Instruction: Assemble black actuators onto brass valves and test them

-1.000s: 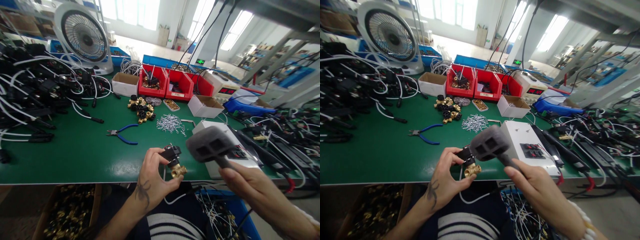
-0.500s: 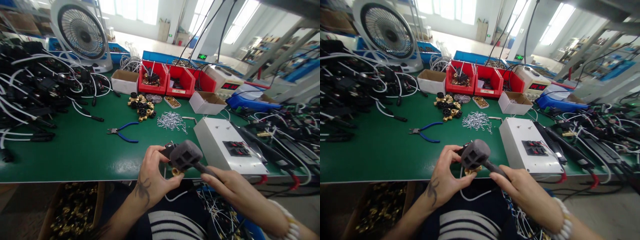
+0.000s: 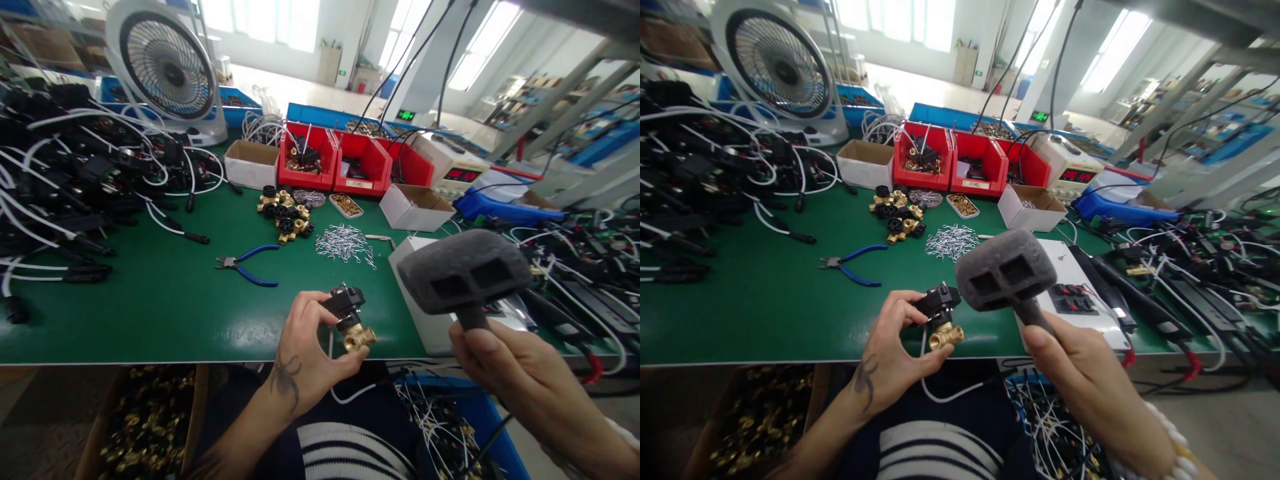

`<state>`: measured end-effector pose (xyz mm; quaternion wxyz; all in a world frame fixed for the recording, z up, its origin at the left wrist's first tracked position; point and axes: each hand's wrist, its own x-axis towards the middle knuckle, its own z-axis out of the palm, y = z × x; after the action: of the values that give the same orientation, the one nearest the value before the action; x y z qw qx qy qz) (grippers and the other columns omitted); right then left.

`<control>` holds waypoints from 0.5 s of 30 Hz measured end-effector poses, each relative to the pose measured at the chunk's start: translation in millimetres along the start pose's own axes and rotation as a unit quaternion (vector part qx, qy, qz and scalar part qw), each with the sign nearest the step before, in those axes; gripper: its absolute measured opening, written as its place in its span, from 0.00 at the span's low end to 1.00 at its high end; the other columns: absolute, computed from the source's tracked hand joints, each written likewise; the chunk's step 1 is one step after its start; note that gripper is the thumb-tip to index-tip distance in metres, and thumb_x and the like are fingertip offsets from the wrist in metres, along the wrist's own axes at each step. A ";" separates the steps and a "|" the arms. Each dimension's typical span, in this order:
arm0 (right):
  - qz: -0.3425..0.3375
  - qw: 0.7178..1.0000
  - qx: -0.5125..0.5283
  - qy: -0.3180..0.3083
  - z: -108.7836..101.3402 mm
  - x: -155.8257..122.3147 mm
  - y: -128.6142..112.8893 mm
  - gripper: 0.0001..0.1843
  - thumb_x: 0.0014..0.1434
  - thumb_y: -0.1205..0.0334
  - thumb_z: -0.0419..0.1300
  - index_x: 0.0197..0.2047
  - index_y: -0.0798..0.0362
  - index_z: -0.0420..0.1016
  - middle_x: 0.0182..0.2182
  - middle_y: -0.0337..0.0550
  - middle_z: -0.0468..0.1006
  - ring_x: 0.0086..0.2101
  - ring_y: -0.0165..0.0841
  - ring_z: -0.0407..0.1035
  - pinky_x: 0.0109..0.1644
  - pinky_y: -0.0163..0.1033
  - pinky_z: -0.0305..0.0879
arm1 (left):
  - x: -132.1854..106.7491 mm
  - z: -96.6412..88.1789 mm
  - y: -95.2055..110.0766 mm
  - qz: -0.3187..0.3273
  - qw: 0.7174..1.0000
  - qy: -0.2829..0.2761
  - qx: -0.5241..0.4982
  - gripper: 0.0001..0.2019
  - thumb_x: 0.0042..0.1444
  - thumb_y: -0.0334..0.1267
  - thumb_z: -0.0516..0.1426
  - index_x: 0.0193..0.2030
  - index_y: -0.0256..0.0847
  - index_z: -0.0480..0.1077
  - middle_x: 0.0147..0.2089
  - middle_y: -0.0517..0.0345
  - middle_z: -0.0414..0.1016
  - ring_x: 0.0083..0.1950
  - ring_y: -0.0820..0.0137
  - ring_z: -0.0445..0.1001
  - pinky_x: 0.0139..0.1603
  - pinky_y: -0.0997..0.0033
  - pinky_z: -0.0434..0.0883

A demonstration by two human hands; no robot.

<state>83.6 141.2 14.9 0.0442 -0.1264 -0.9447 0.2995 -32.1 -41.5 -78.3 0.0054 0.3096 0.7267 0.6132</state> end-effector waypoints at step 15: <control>0.012 0.997 -0.030 -0.077 5.1 -0.9 4.3 0.27 0.66 0.41 0.48 0.27 0.51 0.69 0.18 0.37 0.69 0.18 0.30 0.61 0.23 0.35 0.55 | 1.7 -0.8 0.1 0.006 1.000 -0.006 0.011 0.17 0.42 0.32 0.68 0.34 0.41 0.64 0.48 0.51 0.70 0.50 0.61 0.72 0.48 0.56 0.73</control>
<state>84.5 141.5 8.2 -0.0359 -0.1156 -0.9524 0.2799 -33.7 -41.5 -77.4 0.0029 0.3178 0.7315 0.6032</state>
